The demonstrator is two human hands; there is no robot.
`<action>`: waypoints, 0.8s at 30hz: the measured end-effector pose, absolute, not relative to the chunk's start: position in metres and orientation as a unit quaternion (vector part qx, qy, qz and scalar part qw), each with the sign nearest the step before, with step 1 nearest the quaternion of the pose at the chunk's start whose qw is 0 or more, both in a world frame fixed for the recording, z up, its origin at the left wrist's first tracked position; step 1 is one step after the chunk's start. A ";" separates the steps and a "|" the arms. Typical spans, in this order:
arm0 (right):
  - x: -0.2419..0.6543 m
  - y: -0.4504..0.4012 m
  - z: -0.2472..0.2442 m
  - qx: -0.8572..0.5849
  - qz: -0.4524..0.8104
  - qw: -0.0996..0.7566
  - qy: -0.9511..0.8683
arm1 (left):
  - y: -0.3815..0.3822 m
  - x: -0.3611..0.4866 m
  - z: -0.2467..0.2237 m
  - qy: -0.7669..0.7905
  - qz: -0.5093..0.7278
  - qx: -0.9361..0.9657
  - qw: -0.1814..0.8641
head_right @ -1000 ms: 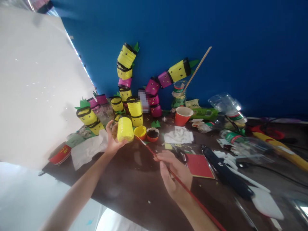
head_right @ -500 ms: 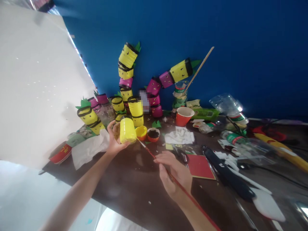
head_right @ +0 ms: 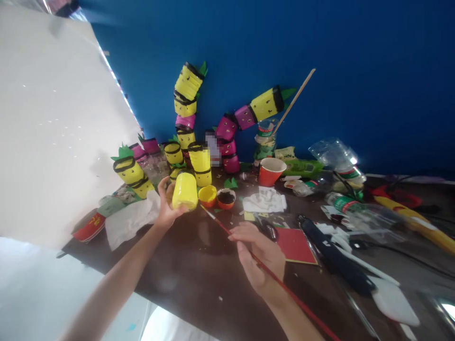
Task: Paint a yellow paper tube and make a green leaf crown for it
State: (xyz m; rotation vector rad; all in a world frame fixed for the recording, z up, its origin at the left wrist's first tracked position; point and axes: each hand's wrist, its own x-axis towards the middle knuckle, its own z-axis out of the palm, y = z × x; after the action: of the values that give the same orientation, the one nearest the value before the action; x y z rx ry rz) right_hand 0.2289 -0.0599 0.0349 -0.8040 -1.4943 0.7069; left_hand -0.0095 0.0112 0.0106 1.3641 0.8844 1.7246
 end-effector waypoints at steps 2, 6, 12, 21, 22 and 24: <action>0.230 -0.060 0.035 -0.362 0.311 0.637 -0.606 | 0.010 -0.011 0.014 0.324 0.668 0.496 0.450; 0.231 -0.059 0.037 -0.377 0.309 0.647 -0.586 | 0.008 -0.012 0.019 0.273 0.659 0.440 0.545; 0.229 -0.064 0.040 -0.379 0.272 0.610 -0.641 | 0.005 -0.011 0.022 0.258 0.648 0.427 0.576; 0.227 -0.070 0.056 -0.339 0.257 0.572 -0.701 | 0.004 -0.014 0.012 0.247 0.582 0.474 0.613; 0.226 -0.070 0.057 -0.338 0.254 0.563 -0.710 | 0.004 -0.014 0.013 0.247 0.579 0.477 0.613; 0.225 -0.070 0.057 -0.336 0.248 0.550 -0.724 | 0.004 -0.014 0.014 0.249 0.574 0.482 0.613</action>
State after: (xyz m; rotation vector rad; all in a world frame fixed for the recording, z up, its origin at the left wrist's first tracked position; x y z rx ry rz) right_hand 0.2246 -0.0695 0.0575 -0.7966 -1.7130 0.5861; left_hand -0.0137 0.0037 0.0138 1.1108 0.5742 1.3242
